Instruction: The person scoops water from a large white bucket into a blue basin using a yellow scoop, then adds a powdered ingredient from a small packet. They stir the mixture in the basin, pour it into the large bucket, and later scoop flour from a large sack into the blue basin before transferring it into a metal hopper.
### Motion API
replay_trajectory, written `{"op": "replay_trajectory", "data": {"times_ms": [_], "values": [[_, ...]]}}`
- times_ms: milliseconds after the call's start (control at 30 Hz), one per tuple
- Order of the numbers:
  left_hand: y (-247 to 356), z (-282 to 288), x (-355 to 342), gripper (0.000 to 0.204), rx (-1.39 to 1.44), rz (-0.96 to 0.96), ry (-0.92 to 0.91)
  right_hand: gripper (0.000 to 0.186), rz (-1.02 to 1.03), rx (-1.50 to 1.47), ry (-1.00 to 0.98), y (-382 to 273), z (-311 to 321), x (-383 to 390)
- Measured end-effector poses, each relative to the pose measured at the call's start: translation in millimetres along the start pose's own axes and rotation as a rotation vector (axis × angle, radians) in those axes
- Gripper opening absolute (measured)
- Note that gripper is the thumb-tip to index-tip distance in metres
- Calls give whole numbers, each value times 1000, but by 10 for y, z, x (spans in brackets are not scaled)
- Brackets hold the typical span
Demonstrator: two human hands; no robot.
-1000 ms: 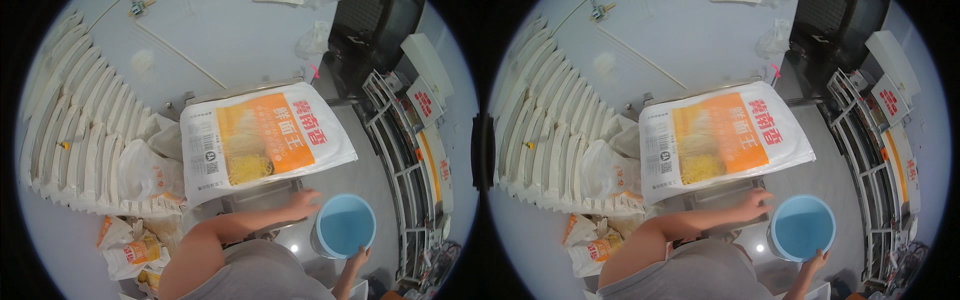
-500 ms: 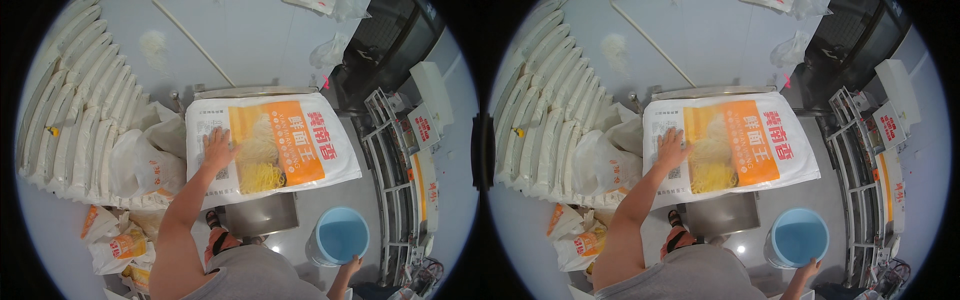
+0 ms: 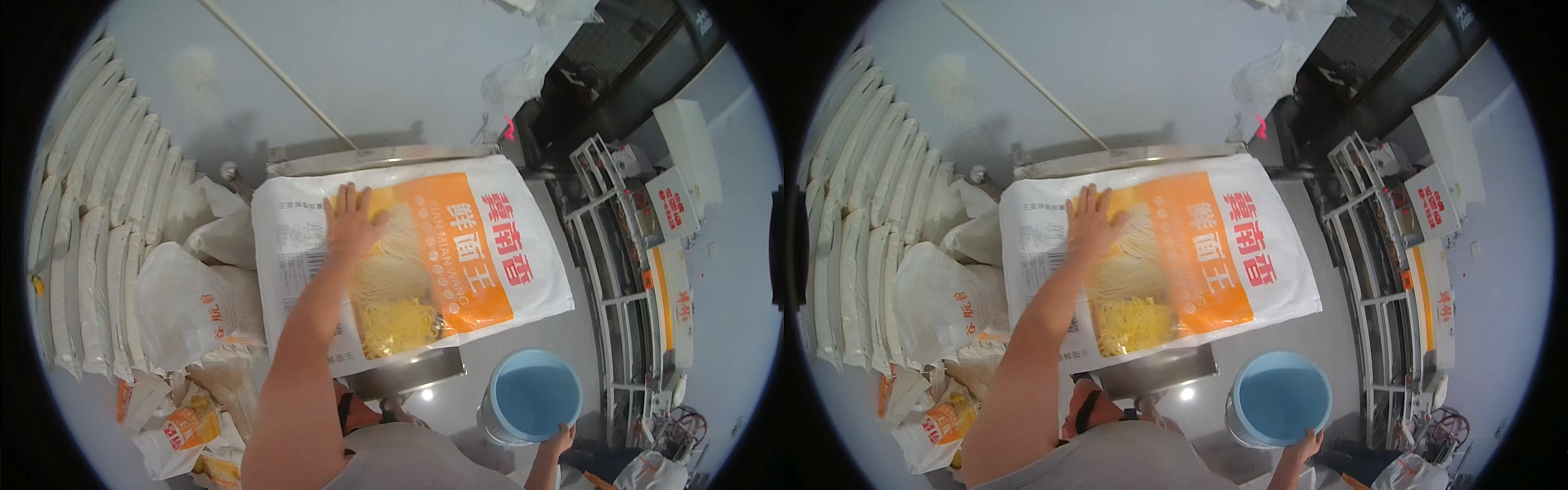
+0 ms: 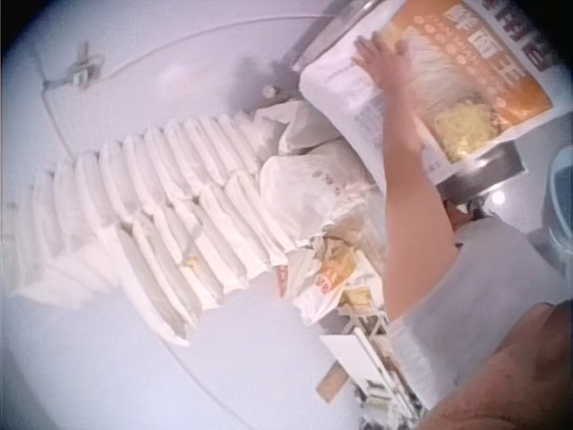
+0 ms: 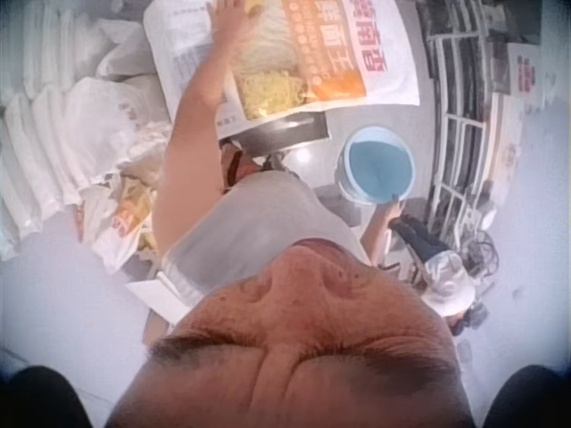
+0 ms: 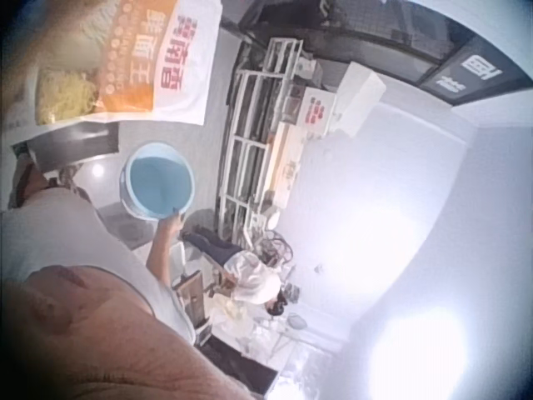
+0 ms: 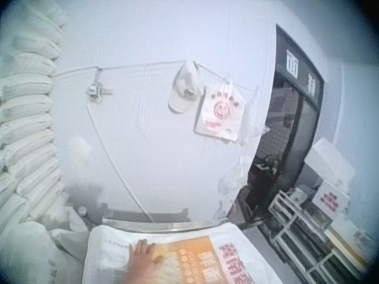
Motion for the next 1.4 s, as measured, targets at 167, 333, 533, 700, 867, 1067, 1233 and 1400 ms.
{"op": "replay_trajectory", "data": {"times_ms": [167, 333, 533, 700, 867, 1067, 1233, 1400], "values": [[-79, -1, -10, 82, -20, 45, -29, 63, -81, -20, -79, -105, -344, 161], [7, 62, -9, 83, -32, 63, -69, 62, -27, -60, -147, 71, -386, -21], [1, 79, 3, 83, -27, 75, -79, 61, -64, -54, -82, -222, -369, 144], [-58, -1, 8, 82, 17, 20, 47, 62, -36, -83, -86, -121, 78, 21], [64, 183, 119, 76, 49, 17, 43, 61, -34, -183, -171, -192, 475, 453], [142, 55, 129, 65, 45, -19, 35, 59, -42, -228, -254, -225, 329, 421], [829, 197, 658, 58, 488, -170, -92, 59, 13, -282, -243, -108, 437, -143], [1494, 343, 2354, 67, 290, -491, -159, 58, -44, -462, -274, -96, 738, 264]]}}
Point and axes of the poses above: each hand's wrist, its own x-axis away from the middle knuckle, its own z-axis out of the back of the hand, y = z × x, the point moved 5 cm from there along -x, towards the middle knuckle, and after that the axes turned 13 degrees about x, right-handed, at the moved point
